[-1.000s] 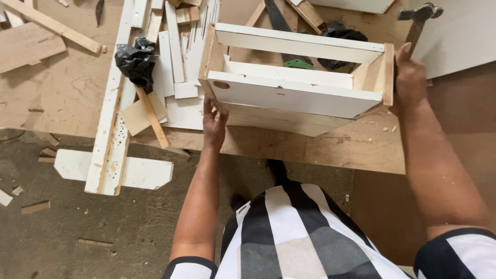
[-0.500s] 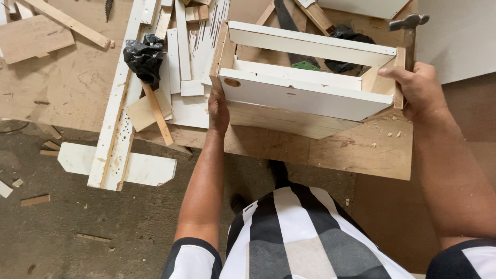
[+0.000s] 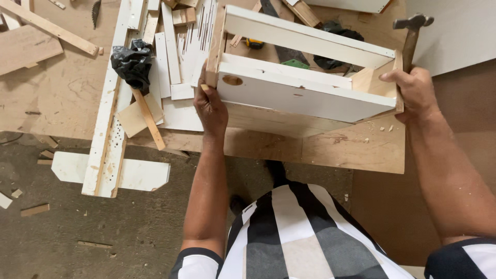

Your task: The person assembles a small wooden shelf unit by hammering nails into pre-drilled holes in the white wooden boards, then picks up the assembled unit to show the interior compartments.

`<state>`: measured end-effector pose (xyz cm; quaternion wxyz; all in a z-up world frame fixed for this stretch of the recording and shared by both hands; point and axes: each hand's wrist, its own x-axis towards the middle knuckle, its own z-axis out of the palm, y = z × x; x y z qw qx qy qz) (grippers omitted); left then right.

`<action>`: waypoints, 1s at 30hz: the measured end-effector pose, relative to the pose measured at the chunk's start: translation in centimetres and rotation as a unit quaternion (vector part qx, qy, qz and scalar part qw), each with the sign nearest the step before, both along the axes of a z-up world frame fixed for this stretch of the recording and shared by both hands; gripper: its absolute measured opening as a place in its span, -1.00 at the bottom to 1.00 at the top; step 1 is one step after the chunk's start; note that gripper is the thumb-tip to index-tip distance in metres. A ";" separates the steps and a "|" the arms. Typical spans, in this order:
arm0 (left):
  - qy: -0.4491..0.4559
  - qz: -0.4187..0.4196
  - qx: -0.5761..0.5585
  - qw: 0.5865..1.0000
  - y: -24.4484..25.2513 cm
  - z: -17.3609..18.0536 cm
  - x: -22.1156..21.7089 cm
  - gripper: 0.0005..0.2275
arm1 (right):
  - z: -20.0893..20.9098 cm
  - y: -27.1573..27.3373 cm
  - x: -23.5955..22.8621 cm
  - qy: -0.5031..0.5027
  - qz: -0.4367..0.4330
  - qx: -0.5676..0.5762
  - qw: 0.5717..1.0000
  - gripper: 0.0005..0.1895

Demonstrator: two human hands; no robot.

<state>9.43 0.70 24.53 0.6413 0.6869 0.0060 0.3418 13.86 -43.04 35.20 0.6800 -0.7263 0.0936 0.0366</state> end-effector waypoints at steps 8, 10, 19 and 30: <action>-0.075 0.081 0.275 0.955 -1.4 12.3 -1.2 -0.49 | -5.8 1.2 -1.9 -0.029 0.156 0.243 0.957 -0.20; -0.066 0.102 0.323 0.939 -1.9 13.2 -1.2 -0.46 | -7.6 2.4 -2.4 -0.009 0.164 0.307 0.938 -0.13; -0.034 0.122 0.446 0.886 -4.8 11.8 0.2 -0.50 | -18.7 2.8 -1.5 0.074 0.111 0.379 0.916 -0.20; 0.028 -0.034 0.636 0.771 -6.2 13.0 -0.8 -0.16 | -26.0 -2.1 1.6 0.116 -0.013 0.279 0.953 -0.54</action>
